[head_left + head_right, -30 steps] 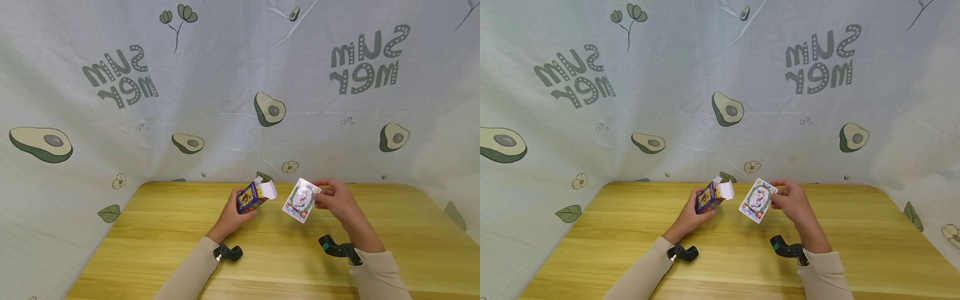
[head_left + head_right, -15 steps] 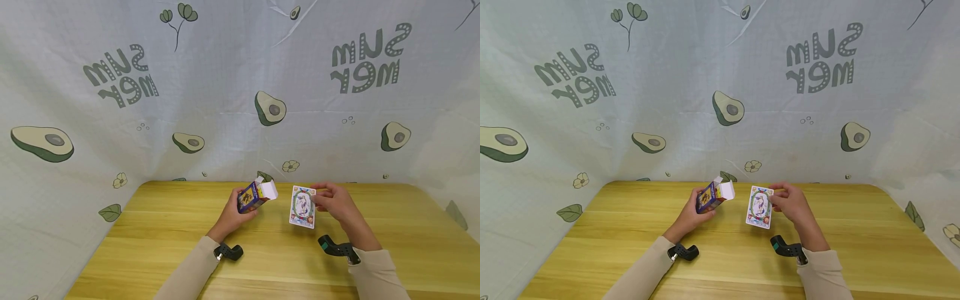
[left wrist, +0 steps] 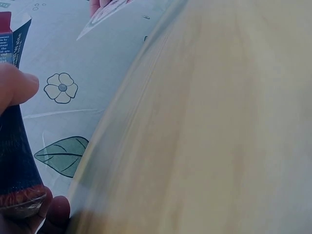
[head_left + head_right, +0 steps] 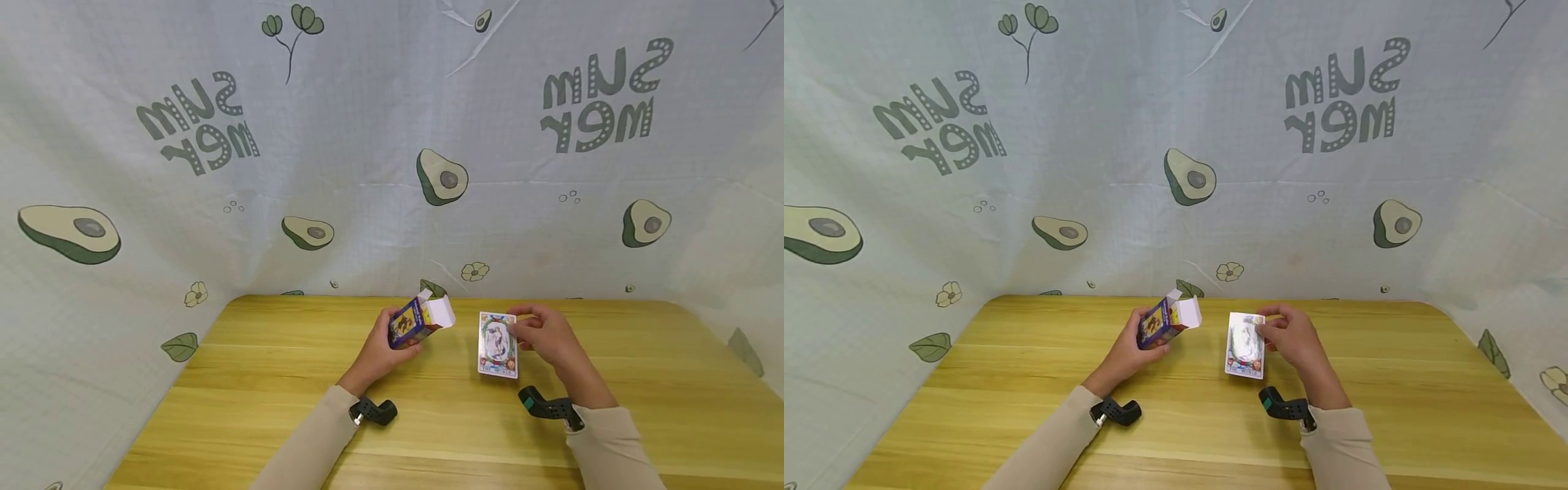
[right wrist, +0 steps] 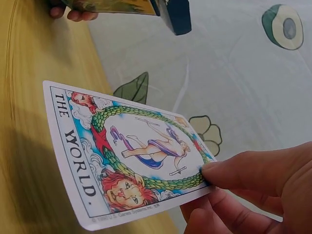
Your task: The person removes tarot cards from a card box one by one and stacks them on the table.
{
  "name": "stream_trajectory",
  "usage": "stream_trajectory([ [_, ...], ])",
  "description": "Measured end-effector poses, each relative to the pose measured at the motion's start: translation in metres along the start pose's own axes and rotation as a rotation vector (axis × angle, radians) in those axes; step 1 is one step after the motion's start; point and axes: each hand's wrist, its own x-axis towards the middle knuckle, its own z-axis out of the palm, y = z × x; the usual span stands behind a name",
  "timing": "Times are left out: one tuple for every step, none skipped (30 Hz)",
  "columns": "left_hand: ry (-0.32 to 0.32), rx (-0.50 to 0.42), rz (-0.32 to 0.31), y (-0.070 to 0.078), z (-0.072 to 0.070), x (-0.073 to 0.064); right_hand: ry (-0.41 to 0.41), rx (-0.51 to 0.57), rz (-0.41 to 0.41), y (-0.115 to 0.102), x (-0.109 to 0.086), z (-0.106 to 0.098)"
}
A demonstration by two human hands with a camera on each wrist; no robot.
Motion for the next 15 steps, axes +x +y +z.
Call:
stream_trajectory([
  [-0.002,0.0,0.003,-0.001,0.0,0.0,-0.001,-0.002,0.002,0.001,0.0,0.0],
  [-0.006,-0.005,0.006,-0.001,0.0,0.001,-0.005,-0.004,0.002,0.002,0.0,0.0],
  [-0.007,-0.006,0.007,-0.002,0.0,0.001,-0.007,-0.006,0.004,0.003,0.001,0.001],
  [-0.009,-0.009,0.008,-0.002,0.0,0.001,-0.01,-0.006,0.001,0.004,0.001,0.001],
  [-0.012,-0.012,0.009,-0.002,0.0,0.001,-0.013,-0.008,0.001,0.005,0.001,0.001],
  [-0.013,-0.017,0.011,-0.003,0.0,0.001,-0.018,-0.009,-0.002,0.007,0.001,0.001],
  [-0.014,-0.02,0.011,-0.003,0.001,0.001,-0.023,-0.009,-0.004,0.008,0.001,0.001],
  [-0.015,-0.027,0.013,-0.003,0.001,0.001,-0.029,-0.011,-0.005,0.009,0.002,0.002],
  [-0.013,-0.027,0.012,-0.003,0.001,0.001,-0.033,-0.016,-0.007,0.01,0.002,0.002],
  [-0.012,-0.028,0.01,-0.003,0.001,0.001,-0.037,-0.02,-0.004,0.012,0.003,0.002],
  [-0.011,-0.026,0.007,-0.002,0.001,0.001,-0.04,-0.027,0.0,0.013,0.003,0.002],
  [-0.009,-0.023,0.004,-0.002,0.001,0.001,-0.042,-0.033,0.002,0.015,0.004,0.003],
  [-0.008,-0.02,0.0,-0.001,0.001,0.001,-0.043,-0.04,0.005,0.016,0.005,0.003],
  [-0.005,-0.016,-0.003,-0.001,0.001,0.001,-0.042,-0.045,0.007,0.018,0.006,0.004],
  [-0.004,-0.012,-0.006,-0.001,0.001,0.001,-0.04,-0.052,0.009,0.019,0.007,0.005],
])
